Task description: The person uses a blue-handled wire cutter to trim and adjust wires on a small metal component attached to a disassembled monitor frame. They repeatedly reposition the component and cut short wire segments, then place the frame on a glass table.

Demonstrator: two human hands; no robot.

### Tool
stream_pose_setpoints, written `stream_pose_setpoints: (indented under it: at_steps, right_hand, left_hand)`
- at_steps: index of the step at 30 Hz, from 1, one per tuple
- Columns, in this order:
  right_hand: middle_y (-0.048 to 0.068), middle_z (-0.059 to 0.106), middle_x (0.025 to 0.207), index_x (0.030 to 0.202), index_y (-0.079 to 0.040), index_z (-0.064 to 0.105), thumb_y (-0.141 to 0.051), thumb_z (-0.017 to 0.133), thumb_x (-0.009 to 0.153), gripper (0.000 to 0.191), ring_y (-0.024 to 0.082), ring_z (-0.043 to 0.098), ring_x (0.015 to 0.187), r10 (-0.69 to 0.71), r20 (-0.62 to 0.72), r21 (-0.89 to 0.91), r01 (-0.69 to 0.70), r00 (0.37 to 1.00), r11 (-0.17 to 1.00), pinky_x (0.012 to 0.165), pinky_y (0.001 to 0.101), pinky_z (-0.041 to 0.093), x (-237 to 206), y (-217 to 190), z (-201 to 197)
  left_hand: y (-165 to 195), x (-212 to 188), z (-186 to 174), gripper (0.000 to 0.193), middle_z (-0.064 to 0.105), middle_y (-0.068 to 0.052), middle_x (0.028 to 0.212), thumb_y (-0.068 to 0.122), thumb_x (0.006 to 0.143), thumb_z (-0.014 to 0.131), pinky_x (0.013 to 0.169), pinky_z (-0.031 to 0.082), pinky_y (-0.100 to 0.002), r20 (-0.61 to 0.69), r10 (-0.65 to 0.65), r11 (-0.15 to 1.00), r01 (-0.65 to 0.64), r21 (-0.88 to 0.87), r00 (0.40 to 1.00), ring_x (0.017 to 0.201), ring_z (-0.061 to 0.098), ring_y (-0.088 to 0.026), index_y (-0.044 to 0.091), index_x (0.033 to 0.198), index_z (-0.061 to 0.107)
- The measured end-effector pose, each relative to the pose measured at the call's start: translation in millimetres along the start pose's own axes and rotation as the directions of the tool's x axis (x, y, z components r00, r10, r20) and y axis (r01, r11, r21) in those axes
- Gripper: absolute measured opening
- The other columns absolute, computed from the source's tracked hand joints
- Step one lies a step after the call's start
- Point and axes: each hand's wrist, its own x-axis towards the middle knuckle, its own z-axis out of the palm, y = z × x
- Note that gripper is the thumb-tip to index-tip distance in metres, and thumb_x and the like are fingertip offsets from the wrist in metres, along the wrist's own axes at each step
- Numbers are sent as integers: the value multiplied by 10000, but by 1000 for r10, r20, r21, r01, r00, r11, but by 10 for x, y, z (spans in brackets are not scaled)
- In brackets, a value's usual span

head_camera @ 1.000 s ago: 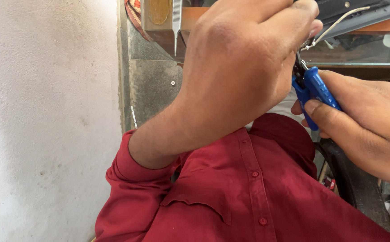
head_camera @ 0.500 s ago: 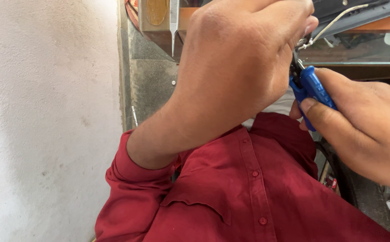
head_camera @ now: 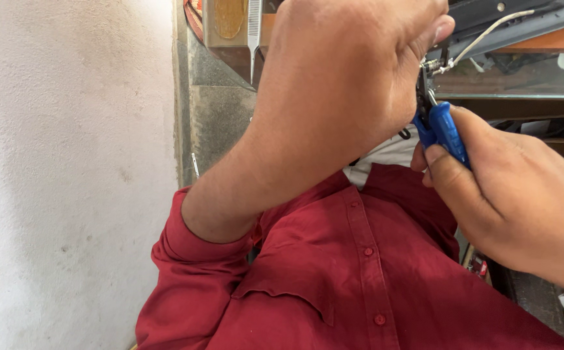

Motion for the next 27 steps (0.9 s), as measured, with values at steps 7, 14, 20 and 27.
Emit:
stream_pose_setpoints:
  at_steps: [7,14,20,27]
  right_hand:
    - [122,728,809,1116,-24,571,-174,513,1005,195,332,723,705,-130,-117,-18,129,985,991,626,442,548,-38,9,81]
    - [165,707,833,1160,-14,563,-171,551,993,230,380,704,771,-137,-166,-51,130,977,990,674,470,543,-16,50,171]
    - [70,704,812,1130,-80,616,-261,491,984,264,263,721,688,-42,33,106,38,999,994,630,408,563,19,40,-54]
    - [83,688,835,1213,-126,656,-279,481,1031,296,238,705,720,115,127,-87,-105,985,991,658,401,593,72,29,-140]
  left_hand:
    - [8,38,37,243,583,-132,634,161,980,706,559,426,-454,29,-141,990,140,9,990,559,583,-335,56,767,652]
    - [11,27,52,191,630,-113,691,172,995,703,600,460,-445,34,-141,990,141,12,989,608,620,-322,80,829,687]
    - [5,16,1,176,624,-144,691,117,974,704,620,453,-470,53,-59,998,58,25,997,644,629,-357,34,822,674]
    - [41,-41,9,101,668,-115,871,93,992,732,691,499,-432,-26,19,1000,-19,11,999,773,673,-323,37,972,651]
